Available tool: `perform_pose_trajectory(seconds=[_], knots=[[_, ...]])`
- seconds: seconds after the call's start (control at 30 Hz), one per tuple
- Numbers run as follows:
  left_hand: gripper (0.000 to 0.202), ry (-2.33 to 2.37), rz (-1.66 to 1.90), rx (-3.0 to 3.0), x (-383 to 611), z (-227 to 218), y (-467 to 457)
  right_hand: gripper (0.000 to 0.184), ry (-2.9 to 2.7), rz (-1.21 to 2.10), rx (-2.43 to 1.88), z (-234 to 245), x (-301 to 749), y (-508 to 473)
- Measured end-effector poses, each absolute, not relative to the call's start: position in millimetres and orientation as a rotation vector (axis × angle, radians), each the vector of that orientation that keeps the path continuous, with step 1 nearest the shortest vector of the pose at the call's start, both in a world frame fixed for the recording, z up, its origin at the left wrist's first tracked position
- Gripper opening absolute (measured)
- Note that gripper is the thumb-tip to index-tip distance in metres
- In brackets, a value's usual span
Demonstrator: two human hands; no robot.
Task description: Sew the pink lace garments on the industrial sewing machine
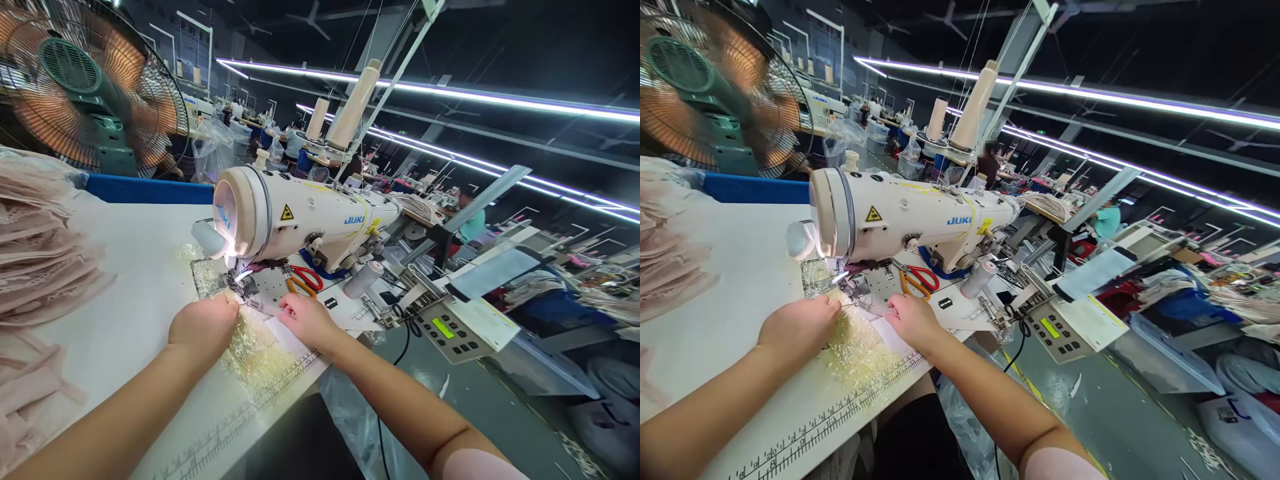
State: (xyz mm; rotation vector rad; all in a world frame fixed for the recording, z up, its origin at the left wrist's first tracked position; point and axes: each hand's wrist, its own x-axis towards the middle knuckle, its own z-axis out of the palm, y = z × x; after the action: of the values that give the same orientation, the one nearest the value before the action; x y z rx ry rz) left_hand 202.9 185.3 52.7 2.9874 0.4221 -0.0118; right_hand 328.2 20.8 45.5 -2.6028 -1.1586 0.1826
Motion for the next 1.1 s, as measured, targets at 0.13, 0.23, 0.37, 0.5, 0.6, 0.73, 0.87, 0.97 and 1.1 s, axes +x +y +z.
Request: perform_pose_trajectory(seconds=[0.13,0.23,0.37,0.5,0.6,0.73,0.87,0.97,1.1], knots=[[0.027,0.472,-0.104,3.127,203.0,53.9,187.8,0.012,-1.158,0.17,-2.431,36.2,319.4,26.2],[0.028,0.487,-0.057,3.126,203.6,53.6,189.7,0.013,-1.161,0.155,-2.397,33.7,314.6,32.0],[0.028,0.491,-0.064,3.111,204.5,54.6,190.7,0.014,-1.142,0.176,-2.372,35.1,314.3,32.0],[0.029,0.514,-0.14,3.126,204.6,58.2,189.7,0.013,-1.149,0.179,-2.373,36.6,315.7,28.1],[0.03,0.513,-0.145,3.145,203.9,58.5,188.8,0.013,-1.168,0.141,-2.385,36.7,315.8,28.1],[0.029,0.502,-0.098,3.176,203.3,54.8,188.2,0.011,-1.209,0.104,-2.378,36.8,313.9,32.2],[0.03,0.53,-0.104,3.196,204.0,54.1,186.3,0.011,-1.256,0.082,-2.378,37.3,311.6,38.9],[0.031,0.535,-0.097,3.217,204.5,55.3,184.4,0.01,-1.253,0.065,-2.413,38.2,311.7,42.2],[0.03,0.541,-0.108,3.19,205.2,54.4,186.8,0.01,-1.239,0.058,-2.43,38.5,314.4,39.3]])
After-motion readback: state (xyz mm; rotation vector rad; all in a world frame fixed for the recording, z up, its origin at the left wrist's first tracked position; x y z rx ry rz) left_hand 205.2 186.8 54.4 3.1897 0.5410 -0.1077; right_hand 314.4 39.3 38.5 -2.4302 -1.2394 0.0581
